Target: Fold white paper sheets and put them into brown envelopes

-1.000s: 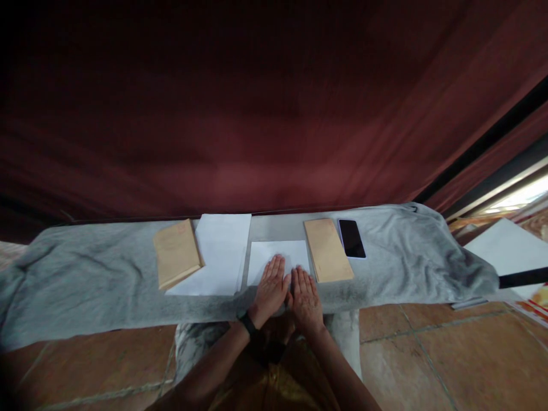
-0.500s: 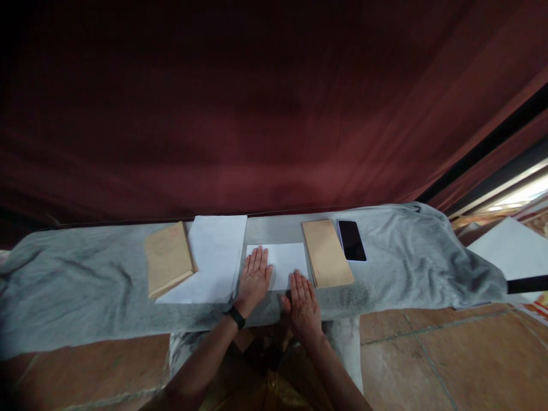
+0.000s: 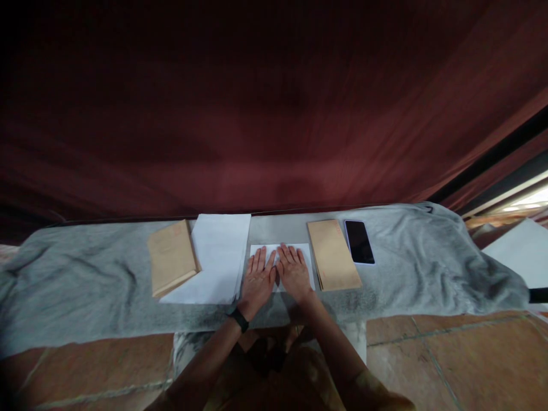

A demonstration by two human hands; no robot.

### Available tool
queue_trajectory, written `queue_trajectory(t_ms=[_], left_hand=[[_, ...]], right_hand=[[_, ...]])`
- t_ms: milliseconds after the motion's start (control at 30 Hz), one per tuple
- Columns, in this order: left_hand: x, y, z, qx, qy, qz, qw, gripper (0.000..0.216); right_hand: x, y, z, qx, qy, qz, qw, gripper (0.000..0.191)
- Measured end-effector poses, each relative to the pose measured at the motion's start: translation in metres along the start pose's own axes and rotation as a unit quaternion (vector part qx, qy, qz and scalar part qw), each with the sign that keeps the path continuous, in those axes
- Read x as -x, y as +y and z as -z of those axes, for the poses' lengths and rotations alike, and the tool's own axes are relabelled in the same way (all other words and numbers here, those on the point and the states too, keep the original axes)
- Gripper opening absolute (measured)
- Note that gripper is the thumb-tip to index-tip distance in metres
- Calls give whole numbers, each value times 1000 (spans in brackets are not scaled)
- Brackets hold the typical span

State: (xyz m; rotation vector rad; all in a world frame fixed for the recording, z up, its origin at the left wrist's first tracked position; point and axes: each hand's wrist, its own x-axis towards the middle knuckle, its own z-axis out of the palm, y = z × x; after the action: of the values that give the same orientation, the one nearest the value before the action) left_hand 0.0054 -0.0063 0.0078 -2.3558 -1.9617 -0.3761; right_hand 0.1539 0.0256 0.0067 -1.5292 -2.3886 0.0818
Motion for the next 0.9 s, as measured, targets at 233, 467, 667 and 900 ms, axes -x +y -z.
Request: queue_trajectory(t_ms=[233,467,667,900], left_hand=[[0,1,2,6,-1,0,1000,58],[1,0,-1,16,-4,-8,1000,58],[1,1,1,21,-4,-1,1000,58],[-2,14,-1,50,-24,-63,996,52]], right_hand=[[-14,8,-4,15,11,-13,1000,48],[40,-7,5,-8,5,18,1000,48],[81,-13,24,-10,2,49,999,47],[88,-14,28,-16,12,58,998,40]])
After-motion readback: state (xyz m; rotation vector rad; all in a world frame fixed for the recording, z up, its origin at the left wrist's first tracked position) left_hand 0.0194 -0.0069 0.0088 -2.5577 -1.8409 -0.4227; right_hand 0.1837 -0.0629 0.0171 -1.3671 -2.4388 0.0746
